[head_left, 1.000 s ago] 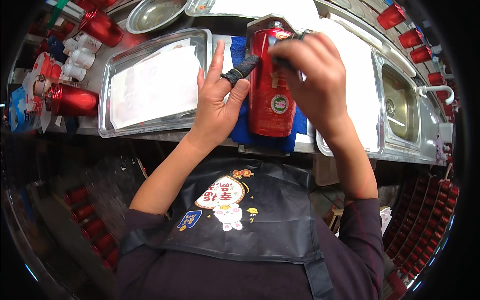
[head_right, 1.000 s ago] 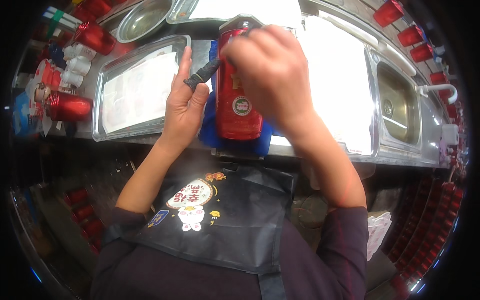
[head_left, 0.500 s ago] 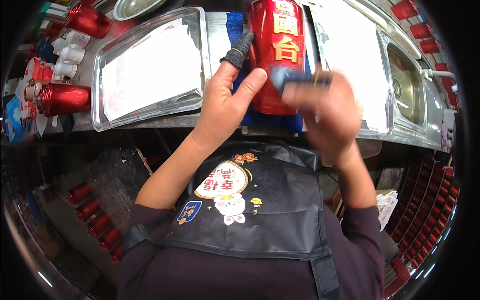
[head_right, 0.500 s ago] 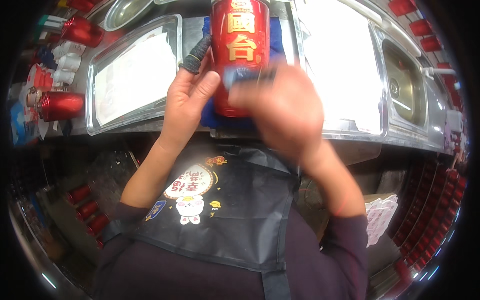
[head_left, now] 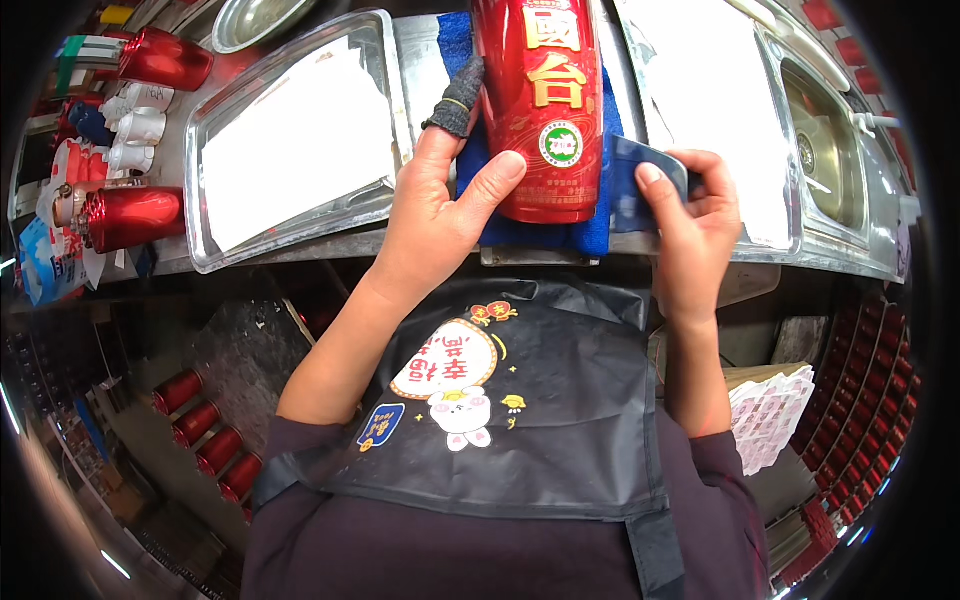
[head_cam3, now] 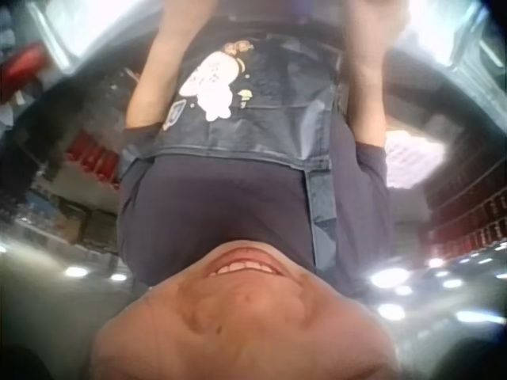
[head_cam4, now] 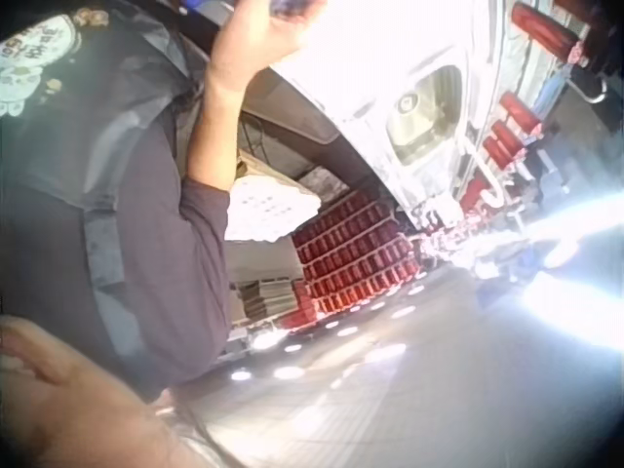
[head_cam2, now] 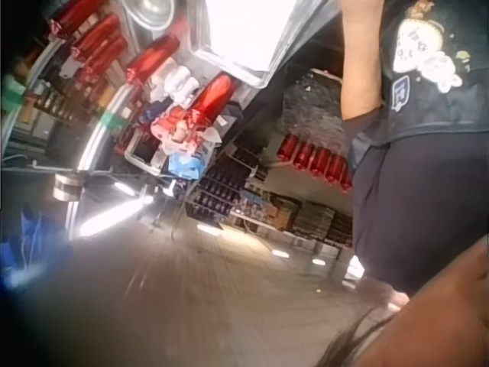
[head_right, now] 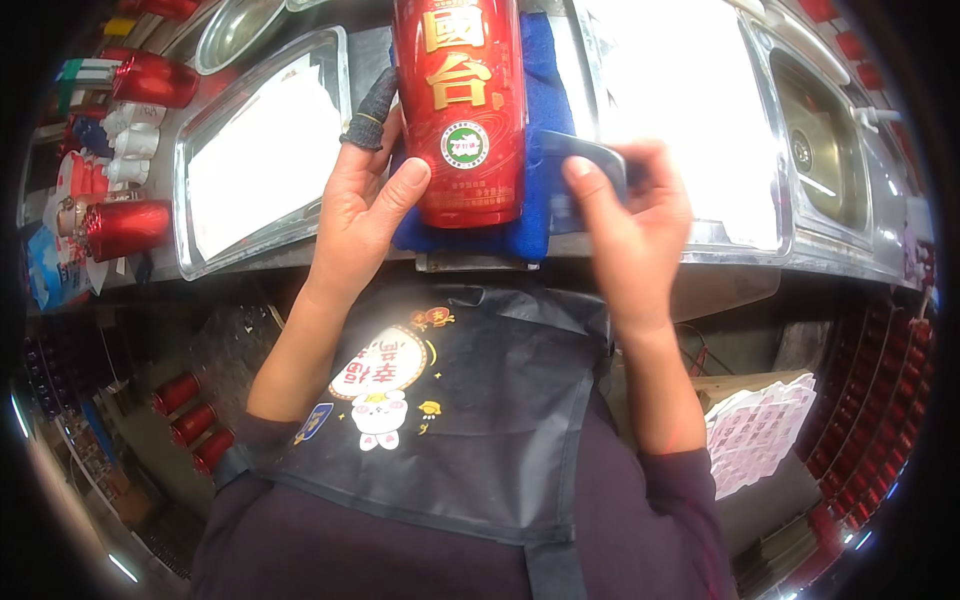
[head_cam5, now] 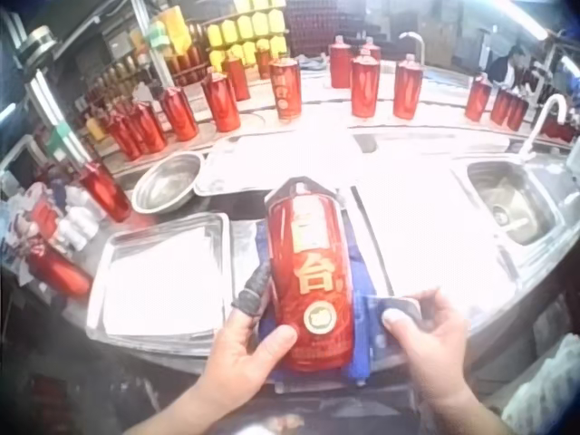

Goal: The person picks up red cylindrical containers, places them on a blue cloth, and applies paper labels to their sides. They smooth the labels with their fingers and a small tool, then place the labeled containers on a nearby surface. The process repeats for multiple containers.

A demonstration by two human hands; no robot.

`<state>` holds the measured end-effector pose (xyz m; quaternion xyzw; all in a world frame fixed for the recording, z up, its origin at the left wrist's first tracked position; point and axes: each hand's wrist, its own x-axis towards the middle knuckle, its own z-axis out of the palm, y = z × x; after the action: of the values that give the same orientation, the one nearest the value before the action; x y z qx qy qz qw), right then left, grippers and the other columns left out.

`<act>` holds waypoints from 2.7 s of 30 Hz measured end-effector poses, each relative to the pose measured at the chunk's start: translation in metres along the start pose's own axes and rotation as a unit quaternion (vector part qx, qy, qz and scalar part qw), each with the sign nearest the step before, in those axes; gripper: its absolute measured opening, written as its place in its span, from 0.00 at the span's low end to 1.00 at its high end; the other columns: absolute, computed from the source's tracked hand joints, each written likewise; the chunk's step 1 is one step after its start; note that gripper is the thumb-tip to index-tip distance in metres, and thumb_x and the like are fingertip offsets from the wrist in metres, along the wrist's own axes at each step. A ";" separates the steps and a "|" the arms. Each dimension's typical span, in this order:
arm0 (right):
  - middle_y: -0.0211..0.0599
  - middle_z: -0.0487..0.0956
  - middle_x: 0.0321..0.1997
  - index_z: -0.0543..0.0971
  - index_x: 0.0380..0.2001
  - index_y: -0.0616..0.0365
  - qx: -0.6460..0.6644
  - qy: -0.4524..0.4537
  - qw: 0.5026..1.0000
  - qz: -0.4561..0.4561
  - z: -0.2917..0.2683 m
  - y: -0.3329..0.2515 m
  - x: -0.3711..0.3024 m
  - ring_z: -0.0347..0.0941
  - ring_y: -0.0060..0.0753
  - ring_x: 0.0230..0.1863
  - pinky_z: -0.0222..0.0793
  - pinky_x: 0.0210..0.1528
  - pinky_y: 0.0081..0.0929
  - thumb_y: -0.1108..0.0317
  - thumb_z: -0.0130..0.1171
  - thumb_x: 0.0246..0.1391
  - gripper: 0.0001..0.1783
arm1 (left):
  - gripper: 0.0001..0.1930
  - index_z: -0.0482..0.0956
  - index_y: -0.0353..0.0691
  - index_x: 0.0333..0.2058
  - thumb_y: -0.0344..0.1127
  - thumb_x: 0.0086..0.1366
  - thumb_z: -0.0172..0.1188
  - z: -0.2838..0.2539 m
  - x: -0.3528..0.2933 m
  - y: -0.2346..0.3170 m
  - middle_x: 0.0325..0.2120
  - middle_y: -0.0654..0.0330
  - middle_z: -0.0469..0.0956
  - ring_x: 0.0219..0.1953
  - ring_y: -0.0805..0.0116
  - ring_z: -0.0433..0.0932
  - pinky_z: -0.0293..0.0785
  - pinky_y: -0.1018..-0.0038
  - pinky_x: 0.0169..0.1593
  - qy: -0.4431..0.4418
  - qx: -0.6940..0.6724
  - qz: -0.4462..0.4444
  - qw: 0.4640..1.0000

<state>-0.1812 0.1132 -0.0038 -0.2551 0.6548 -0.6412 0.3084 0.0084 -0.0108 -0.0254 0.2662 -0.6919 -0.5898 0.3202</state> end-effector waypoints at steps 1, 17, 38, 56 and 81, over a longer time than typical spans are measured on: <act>0.31 0.80 0.36 0.76 0.40 0.61 0.007 -0.004 1.000 0.000 -0.008 0.001 0.005 0.75 0.15 0.34 0.72 0.35 0.14 0.76 0.66 0.57 0.10 | 0.32 0.56 0.35 0.70 0.32 0.71 0.57 0.001 0.000 0.004 0.68 0.49 0.62 0.68 0.62 0.63 0.60 0.65 0.68 0.005 -0.023 -0.019 1.000; 0.30 0.79 0.30 0.74 0.37 0.63 0.037 -0.009 0.999 -0.018 0.003 0.006 0.016 0.73 0.15 0.26 0.69 0.26 0.14 0.74 0.66 0.57 0.10 | 0.43 0.52 0.27 0.69 0.38 0.65 0.67 0.002 0.000 0.012 0.65 0.43 0.64 0.69 0.58 0.62 0.55 0.64 0.70 0.009 0.006 -0.022 1.000; 0.31 0.80 0.31 0.75 0.38 0.62 0.120 -0.025 0.992 -0.042 0.025 -0.020 0.044 0.74 0.13 0.27 0.70 0.27 0.12 0.72 0.67 0.54 0.12 | 0.53 0.58 0.33 0.65 0.28 0.40 0.80 -0.008 0.004 0.023 0.53 0.50 0.77 0.56 0.60 0.76 0.70 0.65 0.61 -0.070 0.230 -0.046 0.970; 0.33 0.78 0.32 0.80 0.38 0.61 -0.202 0.039 0.939 -0.276 0.038 -0.011 -0.015 0.73 0.25 0.31 0.70 0.34 0.24 0.80 0.70 0.46 0.14 | 0.37 0.73 0.26 0.53 0.38 0.46 0.75 0.018 -0.005 0.028 0.59 0.36 0.71 0.67 0.42 0.64 0.42 0.37 0.69 0.073 0.383 0.135 0.911; 0.32 0.72 0.26 0.84 0.38 0.60 -0.232 -0.203 0.819 -0.484 0.034 -0.036 -0.010 0.71 0.38 0.27 0.68 0.31 0.32 0.78 0.70 0.30 0.23 | 0.51 0.57 0.27 0.67 0.41 0.50 0.76 0.021 -0.014 0.014 0.65 0.40 0.63 0.68 0.48 0.63 0.55 0.56 0.70 0.108 0.296 0.123 0.941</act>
<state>-0.1518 0.0952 0.0328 -0.7276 0.4989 -0.4706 0.0166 0.0017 0.0152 -0.0151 0.3242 -0.8238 -0.2817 0.3699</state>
